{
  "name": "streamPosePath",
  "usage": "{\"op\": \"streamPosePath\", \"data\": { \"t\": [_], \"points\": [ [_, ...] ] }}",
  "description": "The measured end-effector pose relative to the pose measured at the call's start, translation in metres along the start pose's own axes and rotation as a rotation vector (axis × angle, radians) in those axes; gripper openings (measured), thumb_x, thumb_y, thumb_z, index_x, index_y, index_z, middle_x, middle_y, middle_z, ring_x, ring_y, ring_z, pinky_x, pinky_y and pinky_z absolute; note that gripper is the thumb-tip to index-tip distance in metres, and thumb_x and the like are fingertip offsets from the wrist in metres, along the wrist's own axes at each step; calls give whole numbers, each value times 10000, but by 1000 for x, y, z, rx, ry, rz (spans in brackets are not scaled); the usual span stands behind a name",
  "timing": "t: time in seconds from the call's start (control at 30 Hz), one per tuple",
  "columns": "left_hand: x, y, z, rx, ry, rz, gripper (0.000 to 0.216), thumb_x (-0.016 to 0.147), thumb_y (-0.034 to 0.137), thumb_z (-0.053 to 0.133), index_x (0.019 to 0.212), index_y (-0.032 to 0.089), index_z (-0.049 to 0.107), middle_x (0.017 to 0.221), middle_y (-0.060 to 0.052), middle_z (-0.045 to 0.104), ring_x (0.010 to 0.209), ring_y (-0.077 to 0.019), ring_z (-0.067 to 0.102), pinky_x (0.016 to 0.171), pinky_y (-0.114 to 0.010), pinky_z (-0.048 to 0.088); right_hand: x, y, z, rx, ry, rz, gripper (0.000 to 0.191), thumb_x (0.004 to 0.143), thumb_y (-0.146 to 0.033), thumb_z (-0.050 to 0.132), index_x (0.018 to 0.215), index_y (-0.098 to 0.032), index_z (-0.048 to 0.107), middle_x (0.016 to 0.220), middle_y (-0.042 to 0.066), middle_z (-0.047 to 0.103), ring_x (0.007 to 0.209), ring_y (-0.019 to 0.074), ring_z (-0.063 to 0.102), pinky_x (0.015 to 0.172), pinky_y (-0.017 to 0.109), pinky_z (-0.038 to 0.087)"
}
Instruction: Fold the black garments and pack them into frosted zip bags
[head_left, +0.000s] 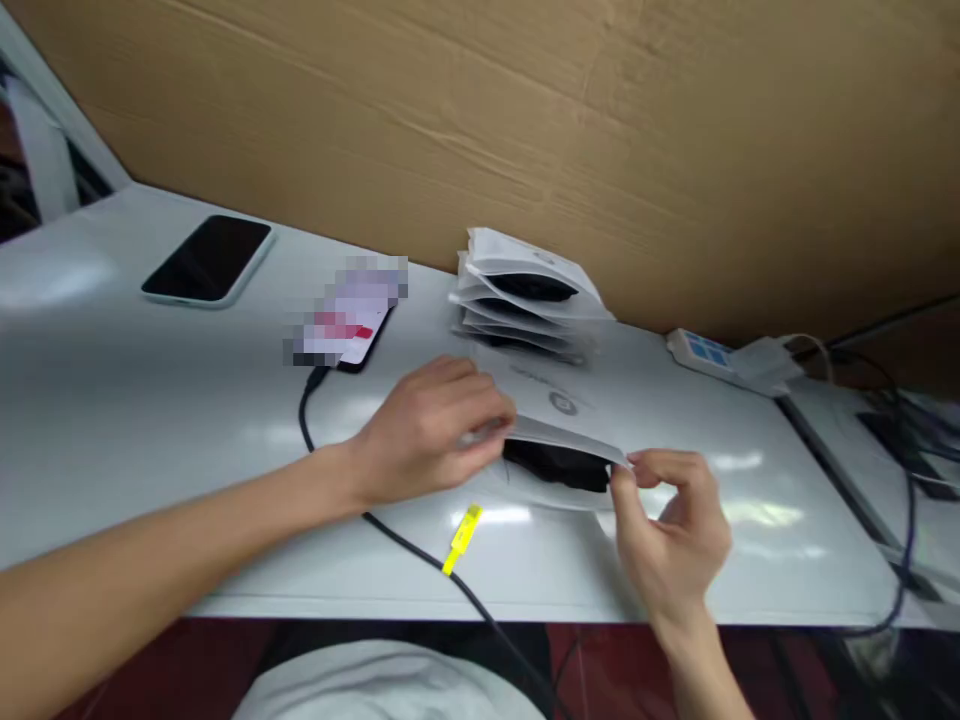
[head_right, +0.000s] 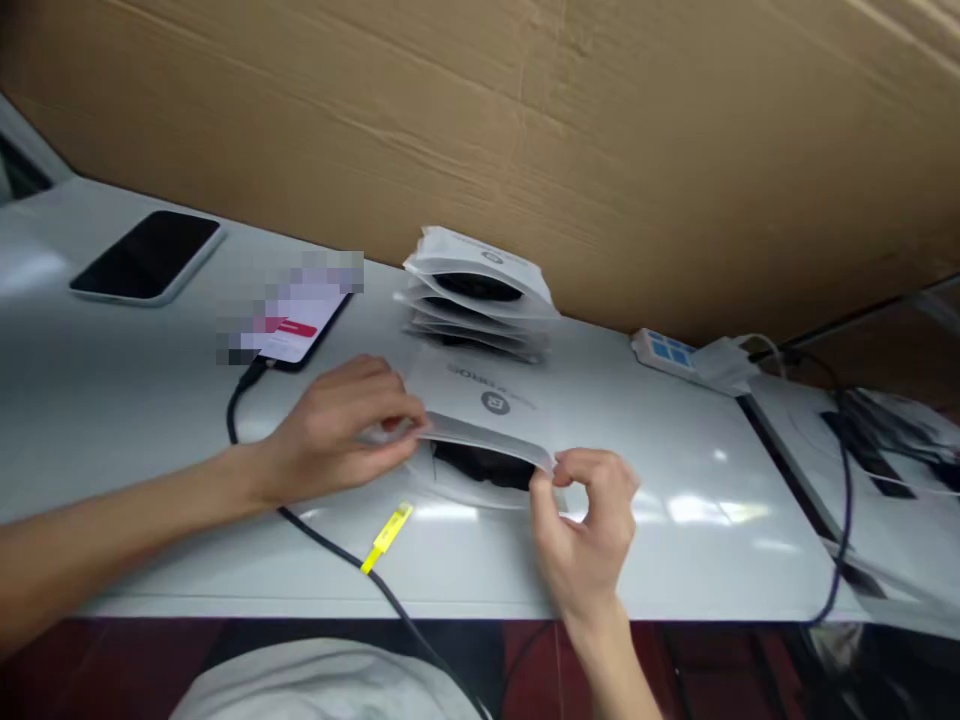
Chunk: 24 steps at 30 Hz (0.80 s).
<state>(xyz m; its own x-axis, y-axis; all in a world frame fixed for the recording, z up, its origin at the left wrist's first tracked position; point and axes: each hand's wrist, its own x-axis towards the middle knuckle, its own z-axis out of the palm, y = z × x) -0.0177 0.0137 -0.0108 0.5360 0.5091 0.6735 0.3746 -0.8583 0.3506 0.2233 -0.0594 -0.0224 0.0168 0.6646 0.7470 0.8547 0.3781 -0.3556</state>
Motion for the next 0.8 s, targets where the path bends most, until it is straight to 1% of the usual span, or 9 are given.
{"op": "streamPosePath", "data": {
  "t": [0.03, 0.1, 0.17, 0.27, 0.33, 0.4, 0.57, 0.7, 0.8],
  "points": [
    [-1, 2, 1, 4, 9, -17, 53, 890, 172, 555, 864, 177, 601, 754, -17, 625, 735, -166, 533, 716, -295, 412, 0, 0, -2, 12, 41, 13, 210, 803, -106, 621, 731, -225, 463, 738, -25, 538, 735, 175, 564, 748, 351, 404],
    [-2, 4, 5, 3, -56, -53, 164, 861, 279, 627, 983, 170, 615, 905, -58, 641, 865, -204, 551, 788, -328, 435, 0, -1, -4, 14, 59, 38, 190, 784, -95, 607, 767, -226, 471, 809, 3, 543, 803, 198, 563, 765, 371, 417],
    [-4, 3, 9, -10, -189, -61, 292, 819, 330, 670, 1059, 172, 615, 1011, -79, 629, 939, -232, 548, 821, -351, 445, -3, -3, -3, 1, -10, 44, 154, 780, -116, 583, 839, -223, 490, 908, 42, 561, 888, 230, 560, 811, 415, 416],
    [-7, 0, 12, -31, -275, -92, 188, 834, 217, 612, 1017, 176, 628, 931, -50, 643, 873, -207, 563, 783, -321, 446, -7, -10, 0, -57, -203, 20, 223, 805, -211, 601, 1015, -214, 524, 1072, 99, 580, 1018, 283, 555, 879, 476, 394],
    [-7, 1, 13, -46, -235, -111, 145, 854, 150, 553, 973, 177, 630, 841, -25, 645, 804, -177, 569, 761, -291, 439, -9, -15, 1, -108, -318, -5, 339, 818, -294, 637, 1128, -217, 525, 1156, 117, 581, 1084, 303, 545, 909, 486, 384],
    [-7, 2, 13, -60, -175, -122, 139, 870, 123, 520, 936, 179, 629, 757, -2, 630, 729, -151, 567, 728, -268, 432, -8, -19, 1, -134, -372, -6, 423, 824, -356, 655, 1201, -226, 513, 1205, 120, 577, 1124, 308, 535, 932, 484, 376],
    [-8, 6, 17, -87, -49, -56, 137, 869, 102, 511, 851, 178, 623, 631, 32, 588, 580, -113, 525, 608, -241, 407, -3, -28, 4, -171, -380, -52, 470, 826, -372, 659, 1256, -260, 506, 1245, 101, 580, 1164, 308, 514, 962, 476, 352],
    [-8, 10, 17, -91, 26, 10, 145, 856, 82, 515, 834, 174, 625, 604, 33, 588, 549, -106, 518, 583, -238, 404, -4, -34, 17, -151, -458, -59, 529, 806, -357, 663, 1297, -258, 493, 1275, 102, 584, 1186, 312, 508, 1000, 488, 306],
    [-7, 12, 14, -92, 47, 53, 143, 845, 89, 517, 819, 176, 627, 581, 32, 582, 529, -111, 518, 566, -243, 404, -7, -35, 27, -172, -445, -29, 534, 808, -340, 655, 1309, -260, 487, 1265, 103, 594, 1167, 305, 512, 1008, 487, 275]
  ]
}}
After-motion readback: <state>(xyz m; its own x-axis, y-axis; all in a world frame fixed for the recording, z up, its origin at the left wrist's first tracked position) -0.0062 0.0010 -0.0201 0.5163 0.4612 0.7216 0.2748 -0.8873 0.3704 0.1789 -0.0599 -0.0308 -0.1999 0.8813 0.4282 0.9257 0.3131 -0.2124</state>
